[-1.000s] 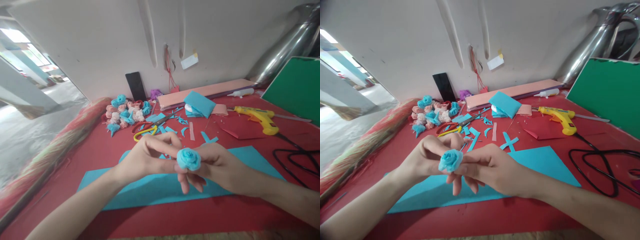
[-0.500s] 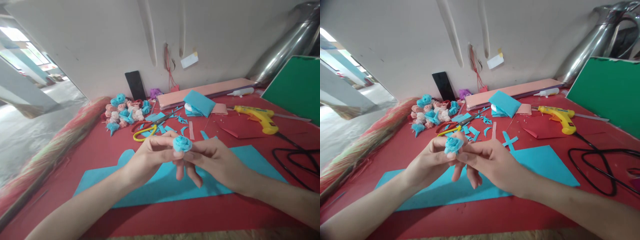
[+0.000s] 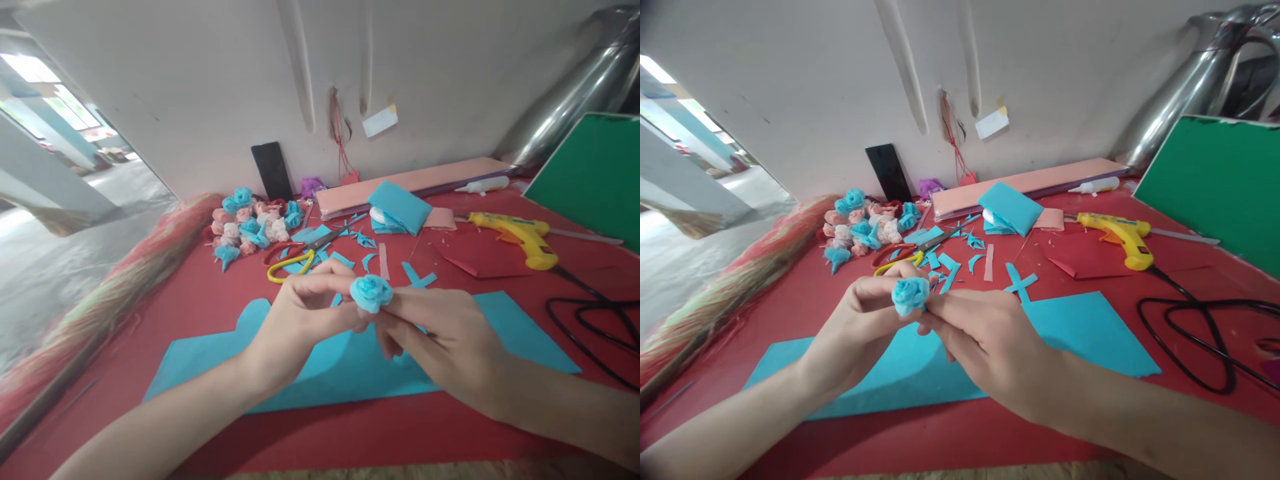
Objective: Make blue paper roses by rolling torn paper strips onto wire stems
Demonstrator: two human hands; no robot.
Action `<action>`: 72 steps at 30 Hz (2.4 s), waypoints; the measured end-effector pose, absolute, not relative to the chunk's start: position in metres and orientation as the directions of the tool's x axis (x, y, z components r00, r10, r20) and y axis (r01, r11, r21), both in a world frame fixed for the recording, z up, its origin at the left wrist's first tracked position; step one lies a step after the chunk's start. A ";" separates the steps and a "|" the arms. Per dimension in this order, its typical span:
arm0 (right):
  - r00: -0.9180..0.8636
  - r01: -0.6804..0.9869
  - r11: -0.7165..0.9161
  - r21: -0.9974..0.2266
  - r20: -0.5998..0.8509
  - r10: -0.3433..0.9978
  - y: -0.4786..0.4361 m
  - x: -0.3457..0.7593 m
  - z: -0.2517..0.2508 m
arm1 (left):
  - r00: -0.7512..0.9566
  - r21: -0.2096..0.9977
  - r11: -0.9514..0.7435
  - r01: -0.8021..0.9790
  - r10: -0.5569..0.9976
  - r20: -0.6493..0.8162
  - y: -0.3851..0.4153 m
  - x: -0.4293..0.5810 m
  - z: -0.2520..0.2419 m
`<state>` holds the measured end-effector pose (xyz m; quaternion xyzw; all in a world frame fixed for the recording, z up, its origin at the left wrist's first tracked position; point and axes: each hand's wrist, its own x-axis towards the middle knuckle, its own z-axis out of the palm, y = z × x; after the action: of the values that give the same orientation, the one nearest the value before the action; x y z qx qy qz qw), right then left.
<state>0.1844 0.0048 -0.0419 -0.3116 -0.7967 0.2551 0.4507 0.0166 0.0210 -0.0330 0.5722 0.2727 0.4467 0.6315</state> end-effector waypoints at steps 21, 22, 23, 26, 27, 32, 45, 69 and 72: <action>-0.833 -0.151 -0.061 -0.987 0.094 0.545 0.025 0.192 -0.046 | 0.716 0.983 0.044 -0.180 0.691 0.100 0.034 0.006 -0.036; -0.842 -0.158 -0.078 -0.984 0.093 0.531 0.024 0.191 -0.046 | 0.718 0.982 0.044 -0.182 0.689 0.102 0.034 0.006 -0.036; -0.847 -0.163 -0.079 -0.983 0.098 0.523 0.023 0.191 -0.046 | 0.717 0.982 0.040 -0.187 0.689 0.108 0.034 0.006 -0.037; -0.809 -0.155 0.017 -0.988 0.137 0.571 0.019 0.187 -0.044 | 0.696 0.978 0.012 -0.207 0.705 0.139 0.034 0.007 -0.036; -0.778 -0.147 0.083 -0.986 0.167 0.606 0.017 0.186 -0.043 | 0.686 0.977 0.000 -0.215 0.712 0.151 0.034 0.008 -0.035; -0.572 0.033 0.470 -0.882 0.369 0.732 0.011 0.185 -0.036 | 0.621 0.968 -0.104 -0.229 0.750 0.228 0.033 0.008 -0.031; -0.365 0.284 0.869 -0.406 0.792 0.489 0.006 0.185 -0.043 | 0.361 0.617 -0.781 0.095 0.605 0.710 0.018 0.014 -0.026; -0.470 -0.238 0.077 -0.968 0.184 0.863 -0.001 0.176 -0.043 | 0.402 0.966 -0.253 0.051 0.891 0.212 0.011 0.015 -0.022; -0.462 -0.219 0.076 -0.973 0.172 0.870 -0.003 0.176 -0.042 | 0.382 0.951 -0.303 0.058 0.887 0.259 0.010 0.015 -0.021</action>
<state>0.1756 -0.0026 -0.0419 -0.2767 -0.5879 0.6208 0.4387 0.0147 0.0102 -0.0211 0.6804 0.3472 0.4340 0.4776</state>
